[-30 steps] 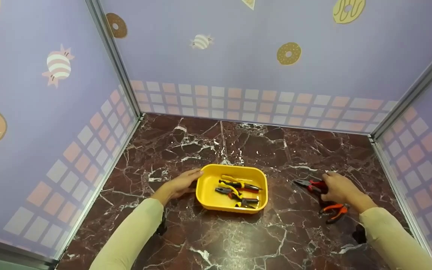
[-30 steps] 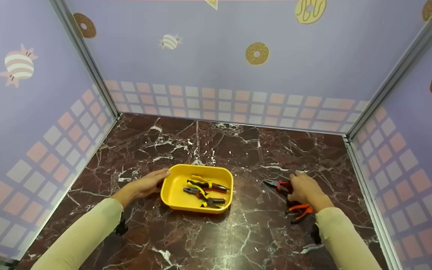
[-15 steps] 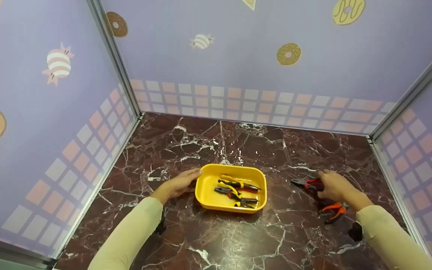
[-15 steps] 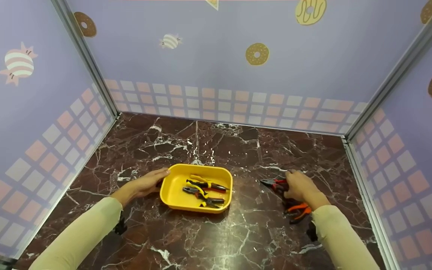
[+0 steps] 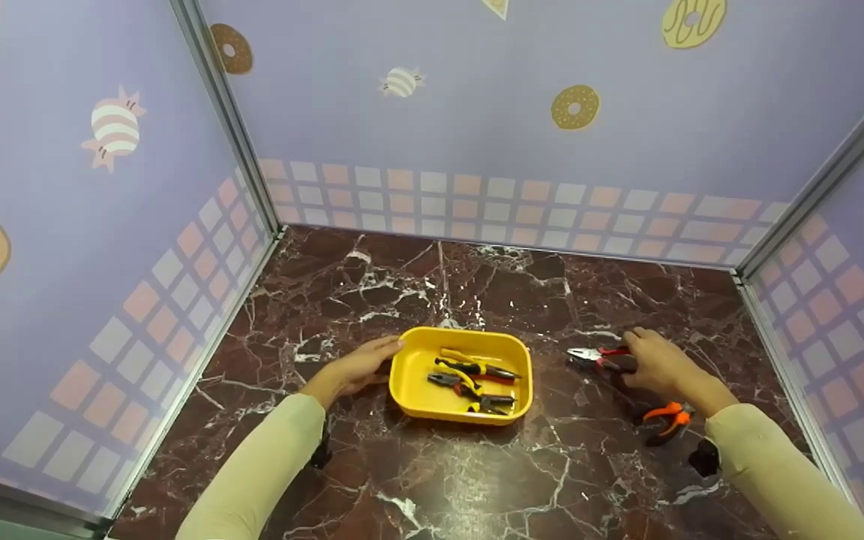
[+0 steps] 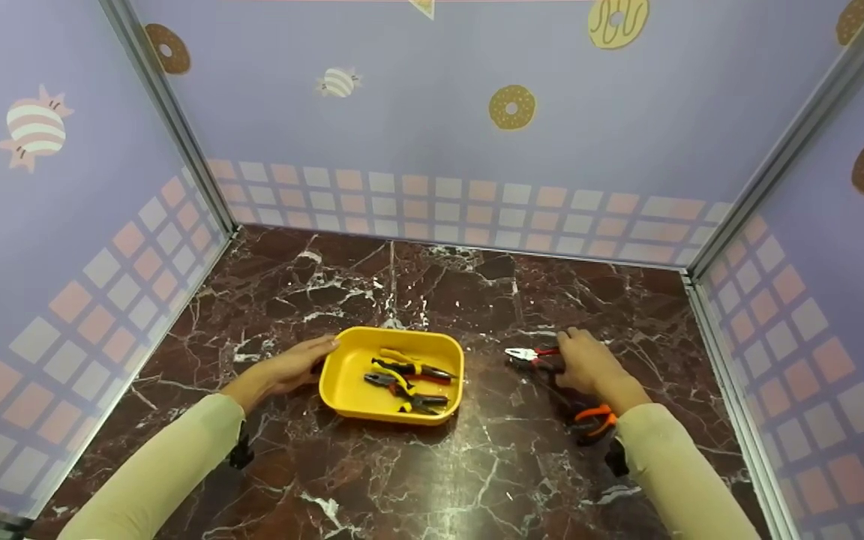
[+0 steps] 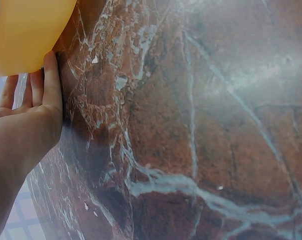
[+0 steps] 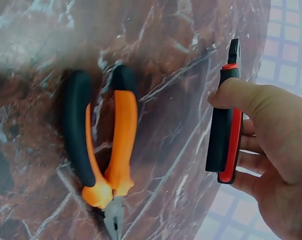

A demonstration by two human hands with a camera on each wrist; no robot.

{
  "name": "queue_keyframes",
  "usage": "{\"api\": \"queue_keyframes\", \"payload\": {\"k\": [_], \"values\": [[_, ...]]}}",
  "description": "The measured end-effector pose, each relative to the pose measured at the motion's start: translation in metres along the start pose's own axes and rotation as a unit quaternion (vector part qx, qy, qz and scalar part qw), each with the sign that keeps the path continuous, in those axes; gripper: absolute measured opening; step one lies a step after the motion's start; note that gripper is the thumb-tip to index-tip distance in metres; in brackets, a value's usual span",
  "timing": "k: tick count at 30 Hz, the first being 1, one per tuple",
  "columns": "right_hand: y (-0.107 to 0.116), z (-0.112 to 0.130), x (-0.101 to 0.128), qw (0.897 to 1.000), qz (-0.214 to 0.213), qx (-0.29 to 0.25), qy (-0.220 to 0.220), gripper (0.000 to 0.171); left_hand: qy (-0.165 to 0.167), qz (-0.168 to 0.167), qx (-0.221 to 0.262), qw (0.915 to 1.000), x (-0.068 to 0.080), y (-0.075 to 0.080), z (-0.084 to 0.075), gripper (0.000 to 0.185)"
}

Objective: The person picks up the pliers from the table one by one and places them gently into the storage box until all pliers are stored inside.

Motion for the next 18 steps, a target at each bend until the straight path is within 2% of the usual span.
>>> {"api": "queue_keyframes", "payload": {"k": [8, 18], "values": [[0.006, 0.014, -0.006, 1.000, 0.007, -0.017, -0.006, 0.064, 0.005, -0.003, 0.001, 1.0000, 0.000, 0.001, 0.000, 0.059], [0.021, 0.030, -0.015, 0.998, -0.029, -0.051, 0.006, 0.051, 0.002, -0.004, 0.002, 1.0000, 0.001, 0.000, -0.001, 0.058]]}}
Point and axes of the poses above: each hand's wrist, its own x-axis away from the middle knuckle, its own y-axis out of the back of the hand, z = x × y, the point moved 9 cm from there along -x, towards the middle knuckle, and after that the axes turned 8 degrees about x, right-handed, at the moved point
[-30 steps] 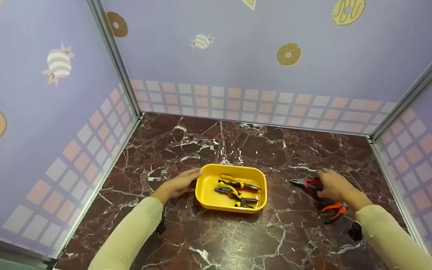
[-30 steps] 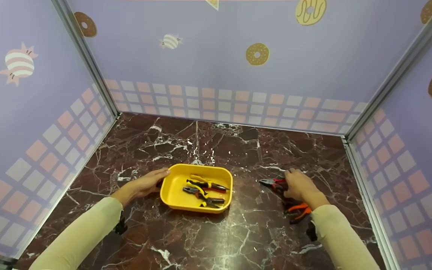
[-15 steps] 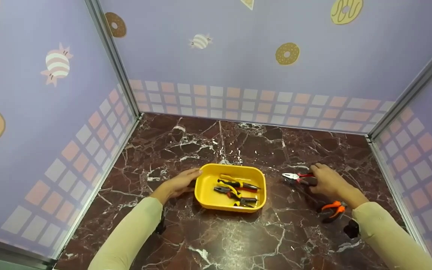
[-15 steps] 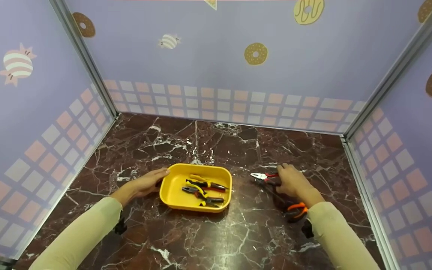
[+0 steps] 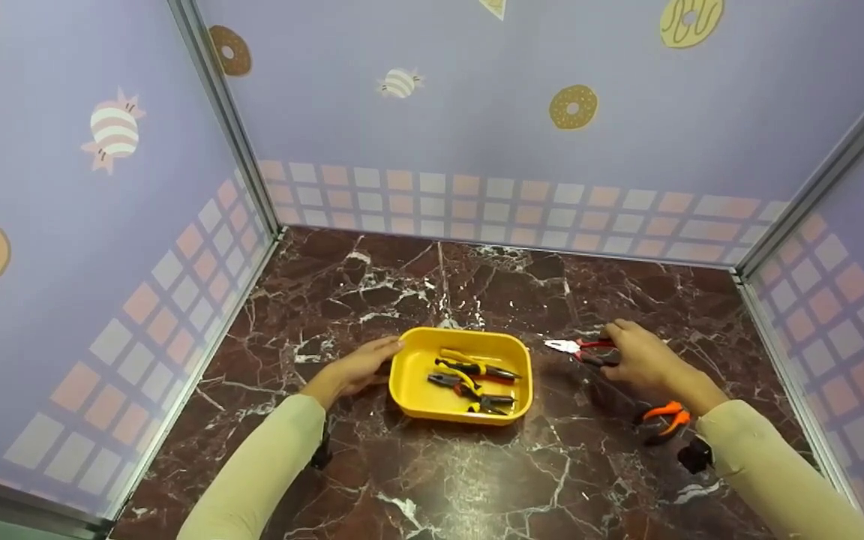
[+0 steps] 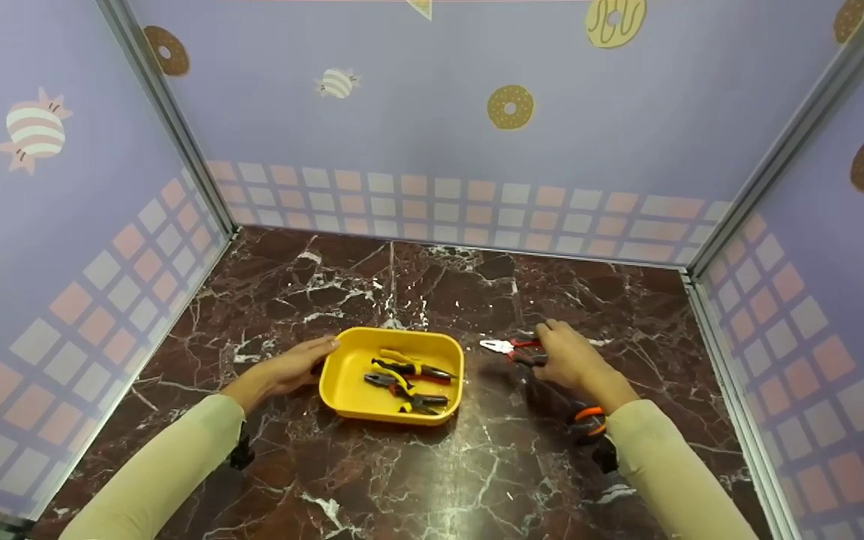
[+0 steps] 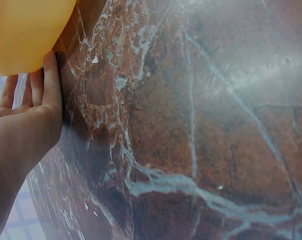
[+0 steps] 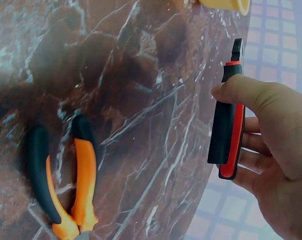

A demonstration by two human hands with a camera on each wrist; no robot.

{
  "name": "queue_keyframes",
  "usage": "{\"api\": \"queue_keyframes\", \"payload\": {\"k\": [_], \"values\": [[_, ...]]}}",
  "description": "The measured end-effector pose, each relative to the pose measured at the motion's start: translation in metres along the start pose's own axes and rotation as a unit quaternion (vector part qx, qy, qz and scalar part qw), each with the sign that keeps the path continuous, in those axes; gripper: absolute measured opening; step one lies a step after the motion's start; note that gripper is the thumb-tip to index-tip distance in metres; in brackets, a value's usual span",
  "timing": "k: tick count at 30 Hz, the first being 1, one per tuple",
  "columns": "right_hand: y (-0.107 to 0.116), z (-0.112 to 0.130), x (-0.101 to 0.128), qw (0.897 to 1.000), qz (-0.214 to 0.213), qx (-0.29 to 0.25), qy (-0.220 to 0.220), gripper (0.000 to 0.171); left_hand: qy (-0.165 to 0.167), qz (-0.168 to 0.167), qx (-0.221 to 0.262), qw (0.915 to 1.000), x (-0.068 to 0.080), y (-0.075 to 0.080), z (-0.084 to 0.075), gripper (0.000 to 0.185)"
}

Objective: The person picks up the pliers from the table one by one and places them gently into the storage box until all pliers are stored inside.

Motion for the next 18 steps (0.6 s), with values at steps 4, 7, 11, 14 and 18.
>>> {"api": "queue_keyframes", "payload": {"k": [4, 7, 11, 14, 18], "values": [[0.002, 0.005, -0.002, 1.000, -0.007, -0.004, 0.006, 0.049, 0.002, 0.004, 0.000, 1.0000, 0.001, -0.001, 0.000, 0.057], [0.002, 0.011, -0.003, 1.000, -0.010, -0.002, 0.013, 0.050, 0.001, 0.008, 0.001, 1.0000, 0.001, -0.002, 0.000, 0.059], [0.002, 0.018, -0.004, 1.000, -0.009, -0.002, 0.019, 0.054, 0.006, 0.015, -0.004, 0.9999, 0.001, -0.002, 0.000, 0.060], [0.003, 0.021, -0.005, 1.000, -0.006, -0.004, 0.019, 0.057, 0.005, 0.018, -0.005, 0.9998, 0.001, -0.003, -0.001, 0.060], [0.004, 0.025, -0.007, 1.000, -0.004, -0.001, 0.018, 0.056, 0.001, 0.015, -0.001, 0.9999, 0.001, -0.002, -0.001, 0.061]]}}
Point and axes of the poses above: each hand's wrist, its own x-axis away from the middle knuckle, its own y-axis out of the back of the hand, z = x × y, the point moved 9 cm from there along -x, towards the middle knuckle, and after that the axes turned 8 degrees about x, right-handed, at the moved point
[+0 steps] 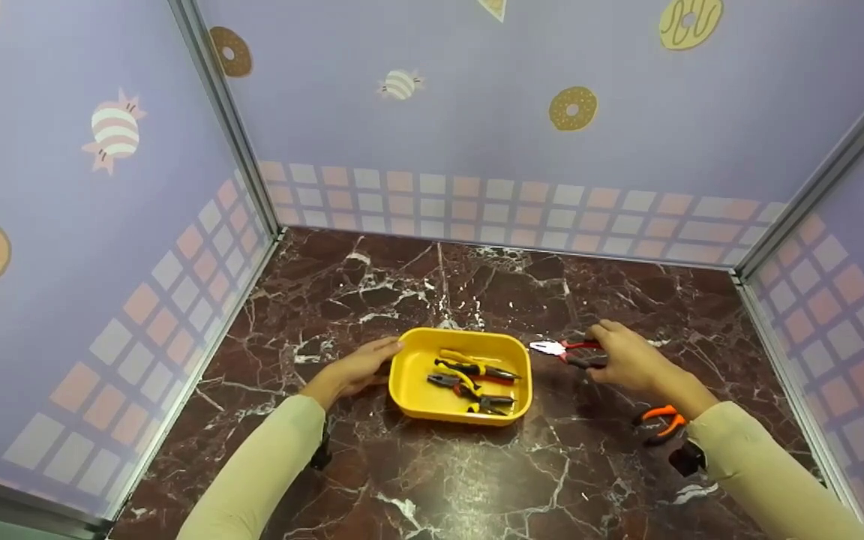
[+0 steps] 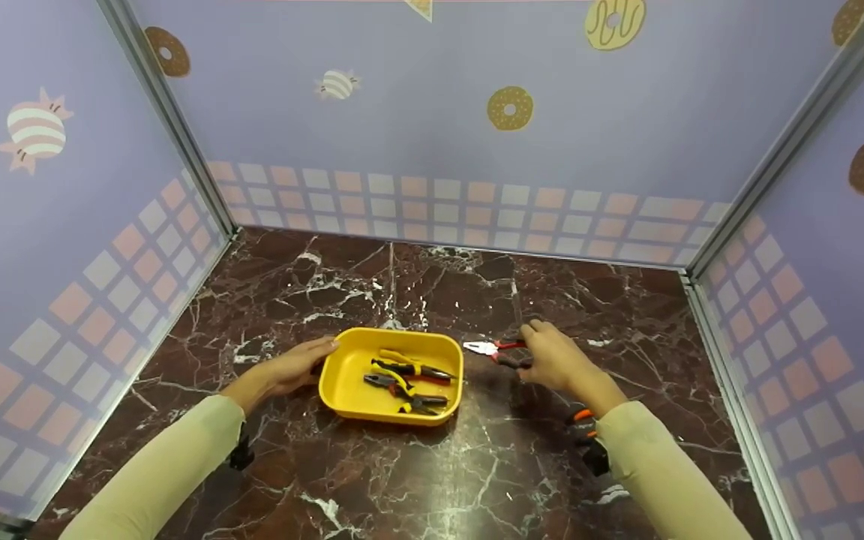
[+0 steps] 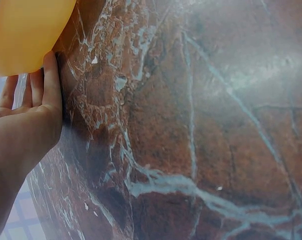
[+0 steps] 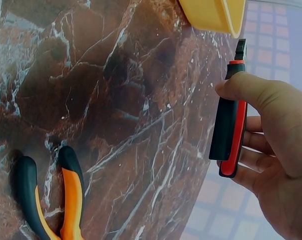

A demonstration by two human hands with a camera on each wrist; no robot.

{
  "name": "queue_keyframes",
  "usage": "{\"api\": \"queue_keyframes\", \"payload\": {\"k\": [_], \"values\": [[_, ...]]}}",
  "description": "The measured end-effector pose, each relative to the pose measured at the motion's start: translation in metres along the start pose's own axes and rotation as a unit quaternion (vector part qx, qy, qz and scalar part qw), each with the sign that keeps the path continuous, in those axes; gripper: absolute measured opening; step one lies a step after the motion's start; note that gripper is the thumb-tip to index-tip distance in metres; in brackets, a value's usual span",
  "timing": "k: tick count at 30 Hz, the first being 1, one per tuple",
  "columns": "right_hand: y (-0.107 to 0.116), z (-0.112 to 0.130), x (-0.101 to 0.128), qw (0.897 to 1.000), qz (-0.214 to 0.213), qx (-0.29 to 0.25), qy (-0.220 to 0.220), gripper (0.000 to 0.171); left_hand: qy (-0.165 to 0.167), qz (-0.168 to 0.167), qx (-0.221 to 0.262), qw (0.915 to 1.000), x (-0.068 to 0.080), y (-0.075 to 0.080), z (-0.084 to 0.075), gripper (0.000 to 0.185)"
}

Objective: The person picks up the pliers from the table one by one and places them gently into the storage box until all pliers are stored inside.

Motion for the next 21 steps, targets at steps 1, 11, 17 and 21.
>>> {"api": "queue_keyframes", "payload": {"k": [1, 11, 17, 21], "values": [[0.000, 0.001, 0.000, 1.000, 0.000, 0.001, 0.001, 0.056, 0.001, -0.002, 0.002, 1.0000, 0.000, 0.000, 0.000, 0.060], [-0.002, 0.013, -0.004, 1.000, 0.003, 0.004, 0.017, 0.051, 0.003, -0.014, 0.004, 0.9999, 0.000, 0.002, 0.002, 0.062], [-0.002, 0.020, -0.007, 1.000, 0.008, 0.010, 0.024, 0.057, 0.004, -0.016, -0.001, 0.9999, 0.001, 0.001, 0.001, 0.061], [-0.002, 0.025, -0.010, 1.000, -0.002, 0.008, 0.027, 0.061, 0.003, -0.015, -0.002, 0.9999, 0.000, 0.002, 0.001, 0.062]]}}
Point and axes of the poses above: each hand's wrist, its own x-axis away from the middle knuckle, its own y-axis out of the back of the hand, z = x × y, the point moved 9 cm from there along -x, towards the middle knuckle, and after that the axes turned 8 degrees about x, right-handed, at the moved point
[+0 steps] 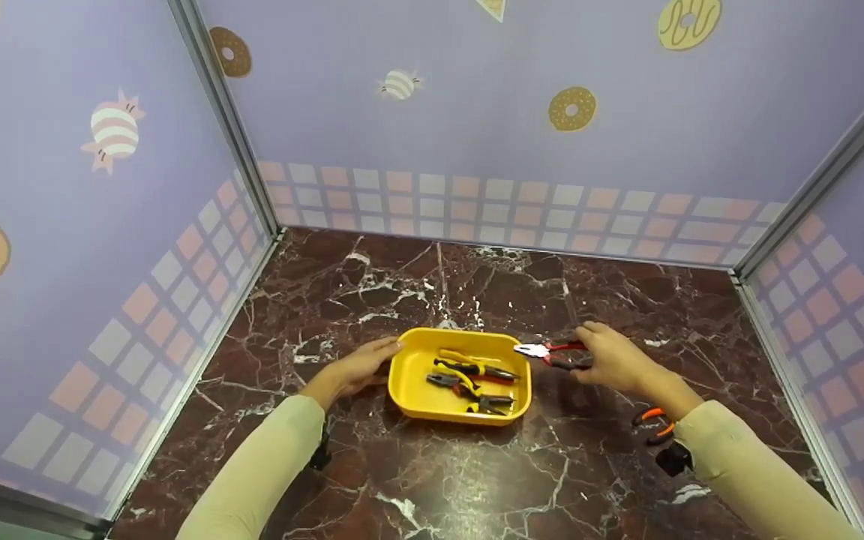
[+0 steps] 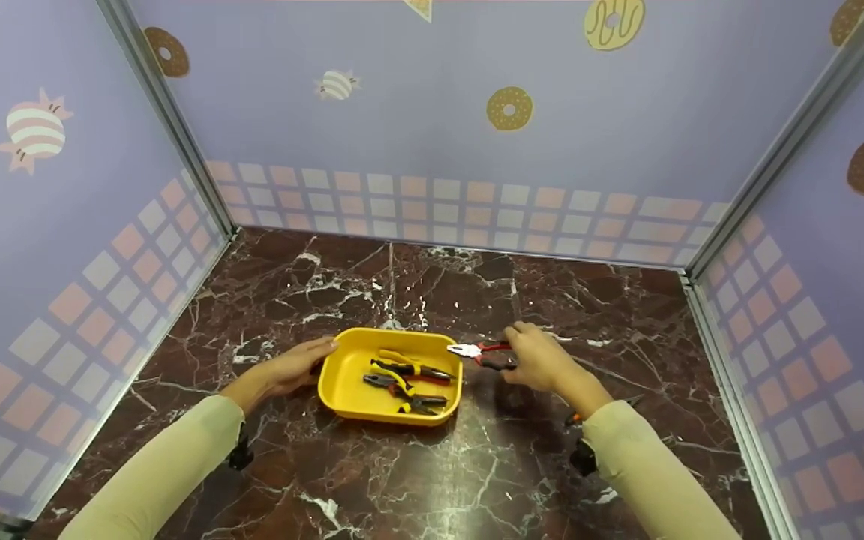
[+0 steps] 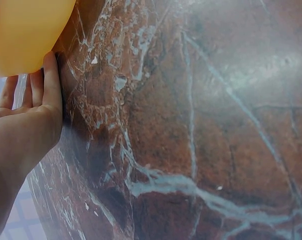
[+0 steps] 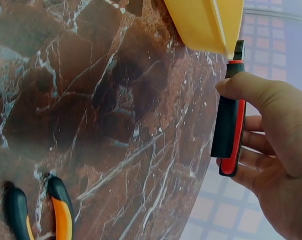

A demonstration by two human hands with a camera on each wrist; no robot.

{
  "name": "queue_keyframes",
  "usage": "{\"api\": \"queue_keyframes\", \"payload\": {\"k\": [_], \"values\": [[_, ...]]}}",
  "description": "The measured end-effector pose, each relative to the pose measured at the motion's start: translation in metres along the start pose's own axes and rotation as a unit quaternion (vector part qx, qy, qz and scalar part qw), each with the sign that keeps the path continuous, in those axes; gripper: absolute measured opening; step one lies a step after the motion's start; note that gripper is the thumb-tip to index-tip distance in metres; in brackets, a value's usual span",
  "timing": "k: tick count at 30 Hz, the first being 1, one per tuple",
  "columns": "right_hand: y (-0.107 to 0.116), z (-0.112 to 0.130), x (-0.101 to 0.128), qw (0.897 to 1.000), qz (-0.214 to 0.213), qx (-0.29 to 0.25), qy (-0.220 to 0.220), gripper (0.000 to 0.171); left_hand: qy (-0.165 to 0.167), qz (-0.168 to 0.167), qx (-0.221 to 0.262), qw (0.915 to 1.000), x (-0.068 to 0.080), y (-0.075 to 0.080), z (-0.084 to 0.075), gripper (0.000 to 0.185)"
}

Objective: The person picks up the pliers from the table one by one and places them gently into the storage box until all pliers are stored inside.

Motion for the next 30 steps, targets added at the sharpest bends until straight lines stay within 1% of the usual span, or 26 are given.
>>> {"api": "queue_keyframes", "payload": {"k": [3, 7, 12, 18, 25, 30], "values": [[-0.001, 0.005, -0.003, 1.000, -0.010, -0.009, 0.008, 0.057, 0.001, 0.002, 0.001, 1.0000, -0.001, 0.000, 0.001, 0.061], [-0.003, 0.011, -0.006, 1.000, -0.020, -0.017, 0.015, 0.057, 0.002, 0.002, 0.009, 1.0000, -0.002, 0.000, 0.001, 0.061], [-0.004, 0.016, -0.009, 0.999, -0.021, -0.026, 0.013, 0.057, 0.000, -0.001, 0.010, 0.9999, -0.003, 0.000, 0.001, 0.061], [-0.007, 0.022, -0.012, 0.999, -0.021, -0.033, 0.024, 0.057, -0.002, -0.003, 0.006, 1.0000, 0.000, 0.001, 0.001, 0.057], [-0.013, 0.026, -0.012, 0.999, -0.017, -0.038, 0.029, 0.054, 0.001, -0.012, 0.004, 0.9999, 0.003, 0.001, -0.002, 0.060], [-0.015, 0.029, -0.011, 0.998, -0.017, -0.042, 0.035, 0.051, -0.001, -0.005, -0.008, 1.0000, 0.002, -0.001, -0.002, 0.063]]}}
Point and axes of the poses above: each hand's wrist, its own x-axis away from the middle knuckle, its own y-axis out of the back of the hand, z = x × y, the point moved 9 cm from there along -x, towards the middle knuckle, and after that the axes turned 8 degrees about x, right-handed, at the moved point
